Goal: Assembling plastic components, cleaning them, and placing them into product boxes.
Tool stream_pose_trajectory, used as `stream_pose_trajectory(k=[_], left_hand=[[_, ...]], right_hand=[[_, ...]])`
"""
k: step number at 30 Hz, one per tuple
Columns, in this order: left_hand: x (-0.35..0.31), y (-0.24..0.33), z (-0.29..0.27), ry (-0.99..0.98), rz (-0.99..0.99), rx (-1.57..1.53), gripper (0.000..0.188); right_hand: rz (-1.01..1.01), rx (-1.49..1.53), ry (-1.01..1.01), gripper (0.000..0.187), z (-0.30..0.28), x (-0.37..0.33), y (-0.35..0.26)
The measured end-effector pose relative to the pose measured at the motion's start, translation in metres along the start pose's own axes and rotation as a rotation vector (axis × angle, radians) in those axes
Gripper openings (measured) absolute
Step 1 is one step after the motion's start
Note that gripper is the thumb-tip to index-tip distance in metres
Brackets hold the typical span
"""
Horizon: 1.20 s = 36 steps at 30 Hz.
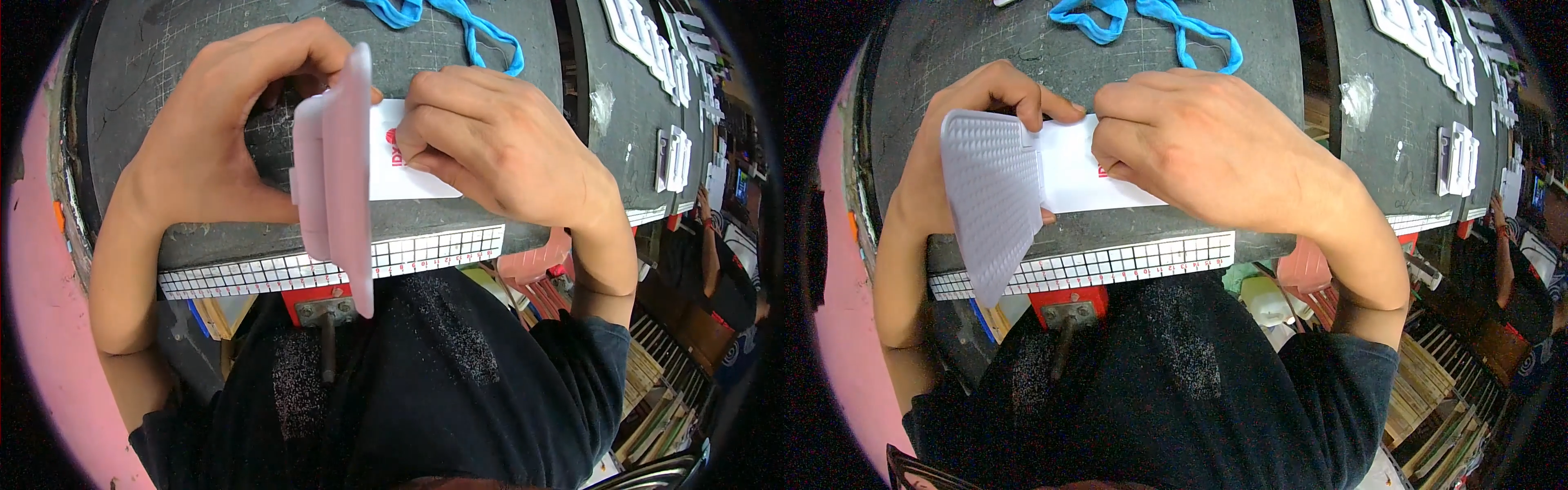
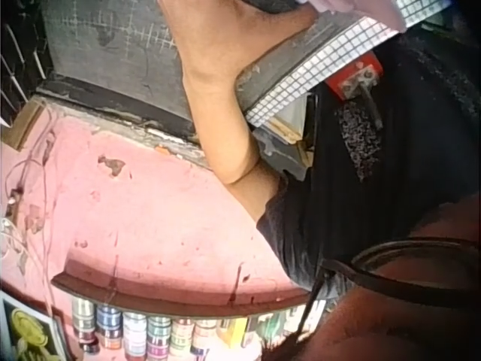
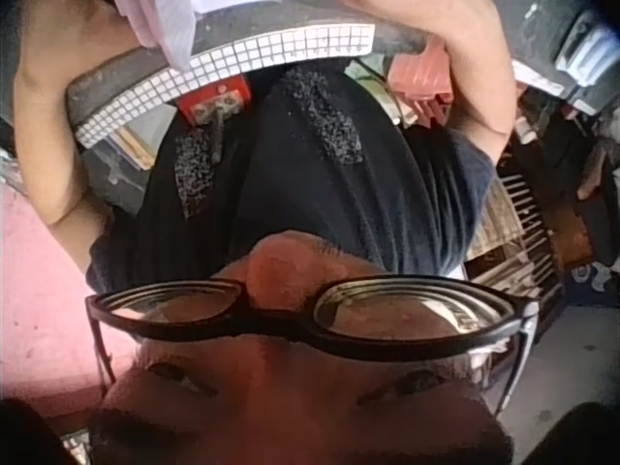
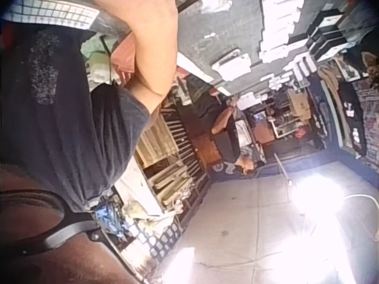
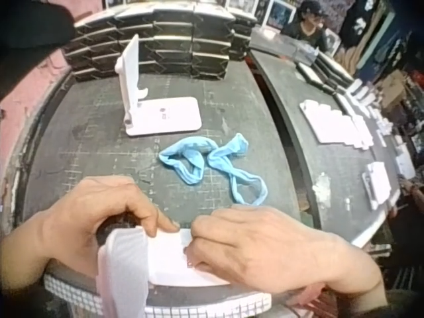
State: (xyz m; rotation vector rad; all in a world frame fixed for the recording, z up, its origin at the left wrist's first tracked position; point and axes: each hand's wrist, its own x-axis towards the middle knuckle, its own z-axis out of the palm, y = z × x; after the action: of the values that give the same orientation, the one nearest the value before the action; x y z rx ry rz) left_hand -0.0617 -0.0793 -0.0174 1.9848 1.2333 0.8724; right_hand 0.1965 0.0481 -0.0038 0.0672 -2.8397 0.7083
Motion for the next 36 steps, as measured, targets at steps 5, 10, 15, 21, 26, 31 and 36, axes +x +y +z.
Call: stream_pose_trajectory(k=[5,10,15,21,26,31,36], left_hand=[[-0.002,0.002,0.002,0.019,0.011,-0.014,0.075],[0.0,0.001,0.001,0.007,0.022,0.01,0.075],[0.0,0.001,-0.002,0.023,0.039,-0.014,0.075],[0.004,0.003,-0.007,0.017,0.071,0.04,0.067],[0.002,0.013,-0.006,0.032,0.064,0.119,0.063],[0.002,0.015,-0.004,0.026,0.02,0.116,0.064],[0.003,0.015,-0.009,0.011,0.016,0.113,0.063]], right_hand=[[-0.005,0.009,-0.015,0.019,-0.002,0.001,-0.001],[0.012,0.009,-0.029,0.017,-0.003,0.001,0.0],[-0.001,0.026,-0.013,0.015,-0.005,0.003,0.001],[0.066,0.181,0.091,0.022,-0.038,-0.003,0.021],[0.143,-0.273,0.265,0.043,-0.016,0.023,0.033],[0.044,-0.3,0.242,0.035,-0.002,0.035,0.047],[0.239,0.041,0.241,0.017,-0.022,0.036,0.022]])
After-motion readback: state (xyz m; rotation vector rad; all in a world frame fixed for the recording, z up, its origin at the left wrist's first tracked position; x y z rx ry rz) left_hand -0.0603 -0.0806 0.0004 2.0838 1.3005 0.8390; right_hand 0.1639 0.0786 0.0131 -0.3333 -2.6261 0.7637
